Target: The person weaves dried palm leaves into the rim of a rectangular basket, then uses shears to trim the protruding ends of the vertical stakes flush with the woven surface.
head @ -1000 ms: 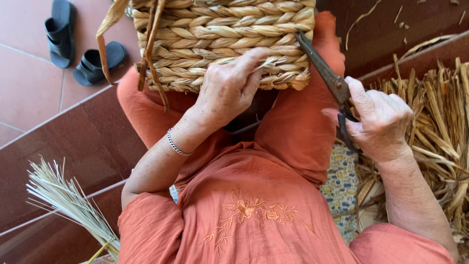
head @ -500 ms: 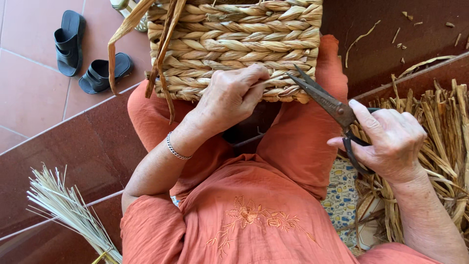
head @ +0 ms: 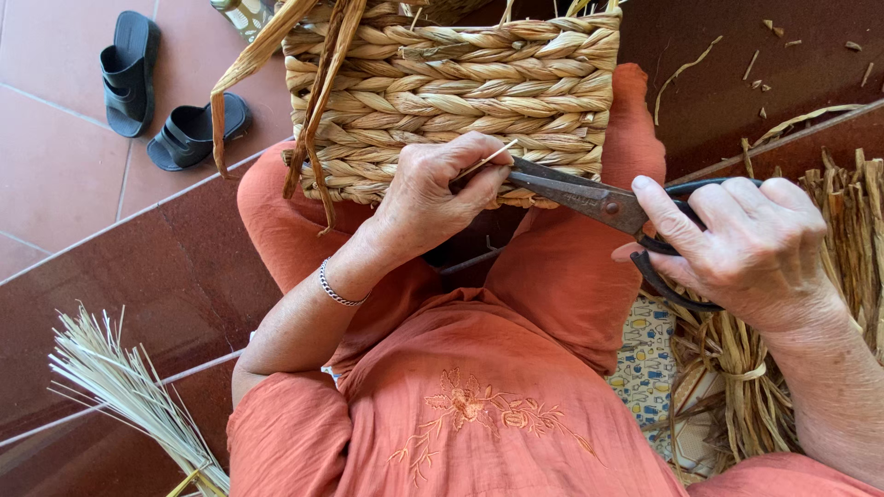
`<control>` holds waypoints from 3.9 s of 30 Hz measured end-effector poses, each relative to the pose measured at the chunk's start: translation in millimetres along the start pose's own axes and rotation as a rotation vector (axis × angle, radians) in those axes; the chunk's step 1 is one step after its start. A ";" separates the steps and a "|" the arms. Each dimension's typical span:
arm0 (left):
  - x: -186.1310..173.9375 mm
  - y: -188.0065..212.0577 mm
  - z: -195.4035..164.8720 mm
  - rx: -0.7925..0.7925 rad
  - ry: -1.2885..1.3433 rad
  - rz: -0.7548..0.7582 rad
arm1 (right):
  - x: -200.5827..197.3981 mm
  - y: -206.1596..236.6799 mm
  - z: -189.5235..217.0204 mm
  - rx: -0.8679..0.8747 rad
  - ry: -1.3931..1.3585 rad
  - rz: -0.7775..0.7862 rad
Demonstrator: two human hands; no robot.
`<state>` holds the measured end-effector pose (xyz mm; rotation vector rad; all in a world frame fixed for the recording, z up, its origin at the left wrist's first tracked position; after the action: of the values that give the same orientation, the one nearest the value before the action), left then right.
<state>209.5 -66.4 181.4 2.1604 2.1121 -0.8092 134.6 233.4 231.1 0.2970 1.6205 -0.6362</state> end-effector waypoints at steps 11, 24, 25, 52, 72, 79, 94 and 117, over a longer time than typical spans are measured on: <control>9.9 21.2 -3.5 0.102 -0.045 -0.104 | 3.4 6.5 6.9 -0.041 0.000 0.014; 4.0 70.0 -13.2 0.228 0.179 0.136 | -16.6 17.0 6.6 0.179 -0.560 0.366; 1.3 74.2 -14.5 0.165 0.224 0.105 | -18.5 19.0 4.7 0.166 -0.645 0.374; -50.3 19.2 7.5 -0.016 -0.065 -0.266 | 12.9 -32.9 27.7 -0.021 0.063 -0.081; -126.4 109.1 -16.8 -0.210 0.371 -0.521 | 19.4 -9.9 16.8 0.131 -0.198 -0.022; -192.5 151.5 -21.0 -0.308 -0.682 -0.503 | 12.5 -32.3 33.7 0.126 -0.210 -0.010; -151.5 180.7 -3.8 -0.161 -0.610 -0.246 | 5.9 -69.3 101.2 0.260 -0.735 0.335; -90.7 199.7 27.5 -0.045 -0.128 -0.826 | -58.4 -179.7 198.4 -0.342 0.290 0.204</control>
<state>391.1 -178.1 123.0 1.1101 2.8998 -0.8620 211.7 -13.5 321.5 0.3059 1.9129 -0.1584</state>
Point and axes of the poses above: each hand's wrist, its own y-axis away from the middle knuckle, its own x-axis out of the palm, z = x × y, the point moved 1 cm from there along -y, towards the middle knuckle, and after that the axes turned 10 degrees about x, right-handed, at the moved point
